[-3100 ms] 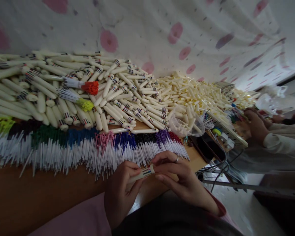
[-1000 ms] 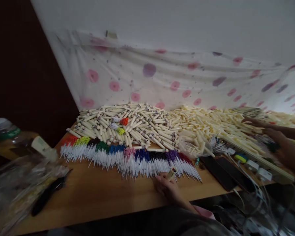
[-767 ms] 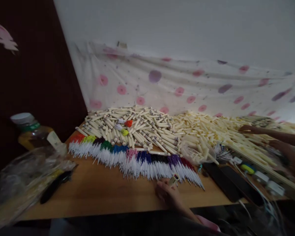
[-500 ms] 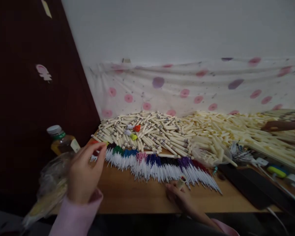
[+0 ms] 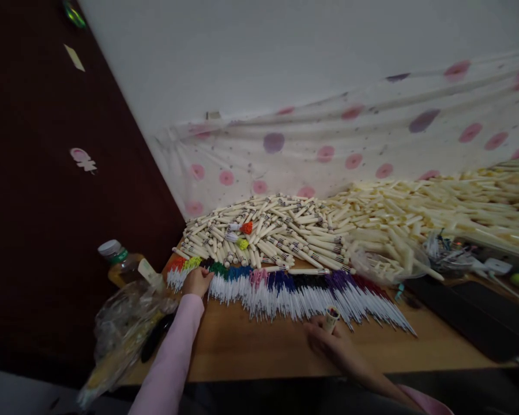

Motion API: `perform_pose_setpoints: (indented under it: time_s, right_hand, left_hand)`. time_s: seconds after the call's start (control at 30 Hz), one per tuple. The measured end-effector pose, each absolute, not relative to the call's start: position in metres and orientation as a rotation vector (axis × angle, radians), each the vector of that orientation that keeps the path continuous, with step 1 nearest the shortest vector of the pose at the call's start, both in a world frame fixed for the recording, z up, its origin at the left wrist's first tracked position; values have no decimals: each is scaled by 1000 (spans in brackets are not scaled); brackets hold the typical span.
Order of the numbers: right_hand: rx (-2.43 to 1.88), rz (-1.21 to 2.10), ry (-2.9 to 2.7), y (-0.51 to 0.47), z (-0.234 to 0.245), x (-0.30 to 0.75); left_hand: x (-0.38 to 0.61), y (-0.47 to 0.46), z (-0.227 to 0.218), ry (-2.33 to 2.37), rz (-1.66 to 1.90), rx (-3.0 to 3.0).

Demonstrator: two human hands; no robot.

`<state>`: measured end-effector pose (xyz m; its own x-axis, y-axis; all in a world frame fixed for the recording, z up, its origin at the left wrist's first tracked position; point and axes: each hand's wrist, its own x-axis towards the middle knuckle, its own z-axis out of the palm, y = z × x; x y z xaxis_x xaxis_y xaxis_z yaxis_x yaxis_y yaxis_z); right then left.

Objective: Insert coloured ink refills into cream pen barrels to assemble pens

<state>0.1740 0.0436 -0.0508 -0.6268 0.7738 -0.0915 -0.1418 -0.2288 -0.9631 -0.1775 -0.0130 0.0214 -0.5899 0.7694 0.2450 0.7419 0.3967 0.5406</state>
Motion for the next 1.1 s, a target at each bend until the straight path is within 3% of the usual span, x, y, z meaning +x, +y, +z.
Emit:
perform_pose_setpoints:
  time_s: [0.33, 0.5, 0.7, 1.1]
  right_hand:
    - [-862, 1914, -1432, 39, -44, 180]
    - [-842, 1760, -1594, 40, -32, 175]
    - [-786, 1724, -1646, 35, -23, 170]
    - [-778, 1781, -1660, 44, -16, 176]
  left_hand:
    - [-179, -7, 31, 2434, 1255, 1051]
    - [-103, -18, 38, 1964, 1508, 1042]
    - [7, -16, 19, 1570, 1564, 897]
    - [34, -9, 26, 1374, 1643, 646]
